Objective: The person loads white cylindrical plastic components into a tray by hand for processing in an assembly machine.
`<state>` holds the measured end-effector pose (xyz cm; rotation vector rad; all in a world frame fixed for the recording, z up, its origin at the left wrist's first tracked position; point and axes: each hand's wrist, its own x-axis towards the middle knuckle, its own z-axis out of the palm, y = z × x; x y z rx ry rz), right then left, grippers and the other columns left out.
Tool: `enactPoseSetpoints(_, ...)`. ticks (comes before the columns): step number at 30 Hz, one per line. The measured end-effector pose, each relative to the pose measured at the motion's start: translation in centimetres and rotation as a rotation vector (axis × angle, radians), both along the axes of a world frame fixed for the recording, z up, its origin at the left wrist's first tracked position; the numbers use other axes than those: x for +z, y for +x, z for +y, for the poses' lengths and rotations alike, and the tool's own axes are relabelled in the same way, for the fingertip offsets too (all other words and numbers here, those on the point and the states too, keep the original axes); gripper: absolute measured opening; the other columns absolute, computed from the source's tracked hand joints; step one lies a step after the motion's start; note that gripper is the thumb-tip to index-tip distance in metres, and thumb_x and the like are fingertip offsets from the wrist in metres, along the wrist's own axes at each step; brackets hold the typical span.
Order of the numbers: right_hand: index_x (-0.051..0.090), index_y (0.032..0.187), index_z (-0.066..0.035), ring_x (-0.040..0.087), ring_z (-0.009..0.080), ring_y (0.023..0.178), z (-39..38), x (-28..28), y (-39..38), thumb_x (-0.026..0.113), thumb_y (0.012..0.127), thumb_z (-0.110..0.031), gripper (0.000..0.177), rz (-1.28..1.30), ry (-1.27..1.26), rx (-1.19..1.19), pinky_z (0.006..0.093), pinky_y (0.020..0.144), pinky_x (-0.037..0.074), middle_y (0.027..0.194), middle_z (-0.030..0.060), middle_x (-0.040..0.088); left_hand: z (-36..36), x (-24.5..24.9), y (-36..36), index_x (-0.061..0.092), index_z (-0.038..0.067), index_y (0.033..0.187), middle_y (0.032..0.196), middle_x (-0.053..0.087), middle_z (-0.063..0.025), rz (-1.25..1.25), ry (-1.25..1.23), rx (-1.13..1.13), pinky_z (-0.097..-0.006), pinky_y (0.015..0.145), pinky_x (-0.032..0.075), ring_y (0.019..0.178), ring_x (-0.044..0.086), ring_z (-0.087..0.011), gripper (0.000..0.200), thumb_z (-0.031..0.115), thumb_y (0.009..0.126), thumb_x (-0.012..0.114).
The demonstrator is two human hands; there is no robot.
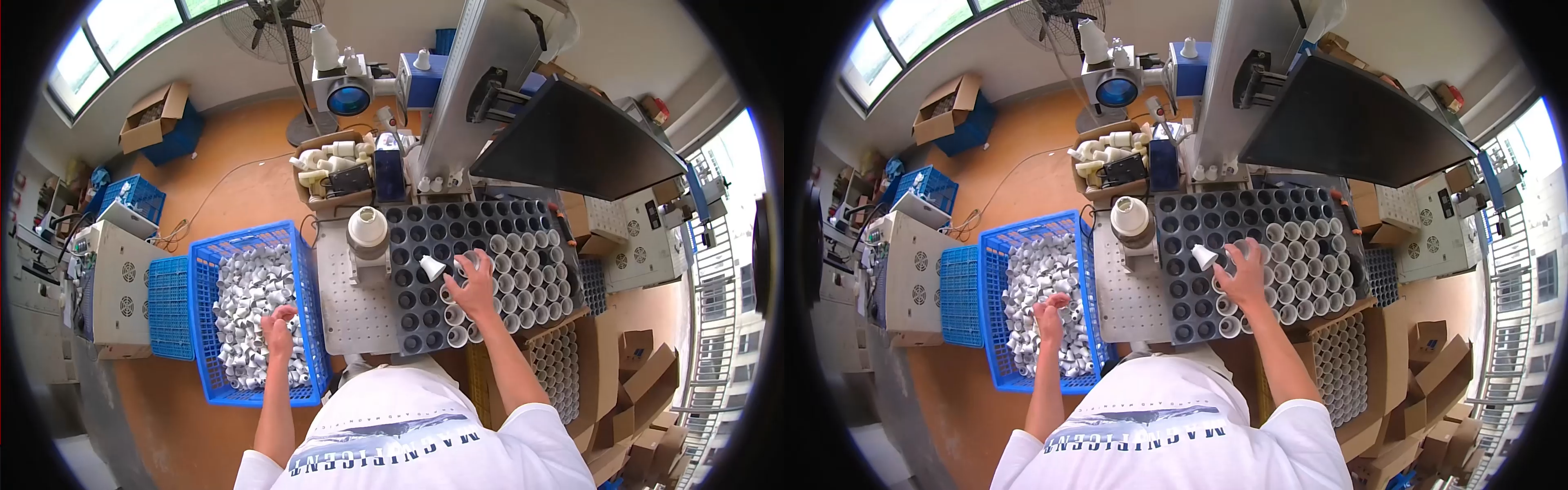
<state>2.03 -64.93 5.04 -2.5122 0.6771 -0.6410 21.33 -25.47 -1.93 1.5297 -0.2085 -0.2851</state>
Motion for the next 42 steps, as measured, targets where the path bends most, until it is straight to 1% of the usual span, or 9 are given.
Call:
enactPoseSetpoints(1, 0.060, 0.110, -0.006, 0.045, 0.0393, 0.114, 0.0, 0.4, -0.9, 0.073, 0.071, -0.019, 0.042, -0.027, -0.016, -0.050, 0.0461, 0.095, 0.040, 0.122, 0.0226, 0.045, -1.1, 2.0, 0.6, 0.061, -0.007, 0.088, 0.092, 0.066, -0.0132, -0.033, 0.078, -0.064, -0.0328, 0.084, 0.047, 0.086, 0.060, -0.0203, 0.033, 0.001, 0.070, 0.035)
enactPoseSetpoints(4, 0.059, 0.107, -0.005, 0.051, 0.0312, 0.105, 0.1, 0.2, -4.1, 0.071, 0.071, -0.013, 0.039, -0.067, 0.194, -0.146, 0.0398, 0.086, 0.044, 0.112, 0.0179, 0.051, -4.3, 4.4, 2.1, 0.061, -0.008, 0.083, 0.093, 0.066, -0.0133, -0.137, -0.048, -0.062, -0.0328, 0.085, 0.046, 0.087, 0.060, -0.0202, 0.031, 0.001, 0.069, 0.035)
enactPoseSetpoints(7, 0.057, 0.100, -0.004, 0.054, 0.0229, 0.086, 2.2, 1.2, -6.4, 0.071, 0.071, -0.012, 0.033, -0.010, 0.366, -0.281, 0.0343, 0.075, 0.045, 0.098, 0.0110, 0.055, -7.4, 6.4, 4.2, 0.062, -0.010, 0.083, 0.092, 0.065, -0.0128, -0.187, -0.138, -0.116, -0.0321, 0.085, 0.046, 0.088, 0.060, -0.0197, 0.033, 0.000, 0.068, 0.035)
enactPoseSetpoints(10, 0.053, 0.093, -0.004, 0.050, 0.0170, 0.074, 4.2, 3.1, -7.6, 0.074, 0.071, -0.015, 0.032, -0.017, 0.705, -0.360, 0.0320, 0.069, 0.044, 0.085, 0.0061, 0.053, -10.2, 9.4, 5.7, 0.062, -0.011, 0.086, 0.091, 0.065, -0.0123, -0.310, -0.190, -0.213, -0.0318, 0.086, 0.046, 0.088, 0.060, -0.0200, 0.035, 0.000, 0.067, 0.035)
enactPoseSetpoints(11, 0.048, 0.087, -0.004, 0.046, 0.0143, 0.068, 4.8, 2.8, -7.8, 0.076, 0.071, -0.017, 0.034, -0.102, 0.626, -0.357, 0.0302, 0.067, 0.042, 0.075, 0.0030, 0.048, -11.1, 10.0, 6.0, 0.062, -0.011, 0.086, 0.091, 0.065, -0.0122, -0.317, -0.207, -0.216, -0.0318, 0.087, 0.046, 0.089, 0.060, -0.0199, 0.035, 0.000, 0.067, 0.035)
enactPoseSetpoints(17, 0.040, 0.077, -0.005, 0.044, 0.0138, 0.071, 6.0, 2.3, -8.9, 0.078, 0.070, -0.016, 0.040, -0.065, 0.605, -0.327, 0.0291, 0.066, 0.042, 0.076, 0.0035, 0.049, -15.3, 12.4, 6.7, 0.063, -0.009, 0.085, 0.092, 0.065, -0.0102, -0.331, -0.283, -0.215, -0.0309, 0.092, 0.043, 0.095, 0.057, -0.0184, 0.036, 0.001, 0.067, 0.034)
enactPoseSetpoints(23, 0.038, 0.071, -0.006, 0.040, 0.0117, 0.066, 5.9, 2.5, -9.1, 0.078, 0.070, -0.015, 0.041, -0.104, 0.645, -0.296, 0.0274, 0.061, 0.038, 0.071, 0.0015, 0.047, -17.4, 14.3, 6.9, 0.064, -0.007, 0.088, 0.090, 0.066, -0.0092, -0.376, -0.177, -0.182, -0.0303, 0.089, 0.044, 0.090, 0.058, -0.0185, 0.038, -0.001, 0.064, 0.034)
enactPoseSetpoints(28, 0.037, 0.067, -0.006, 0.037, 0.0110, 0.063, 4.8, 1.3, -9.2, 0.078, 0.070, -0.015, 0.042, -0.117, 0.679, -0.294, 0.0276, 0.057, 0.035, 0.066, -0.0002, 0.044, -17.8, 14.6, 7.2, 0.062, -0.011, 0.091, 0.097, 0.065, -0.0123, -0.430, -0.150, -0.199, -0.0330, 0.090, 0.044, 0.095, 0.058, -0.0200, 0.037, 0.004, 0.070, 0.036)
enactPoseSetpoints(42, 0.042, 0.067, -0.004, 0.042, 0.0109, 0.063, 1.9, 0.6, -7.7, 0.076, 0.073, -0.015, 0.036, -0.134, 0.680, -0.207, 0.0270, 0.060, 0.040, 0.065, -0.0004, 0.045, -20.4, 16.5, 5.9, 0.063, -0.009, 0.093, 0.100, 0.065, -0.0120, -0.455, -0.029, -0.109, -0.0325, 0.094, 0.042, 0.100, 0.057, -0.0205, 0.043, -0.001, 0.064, 0.032)
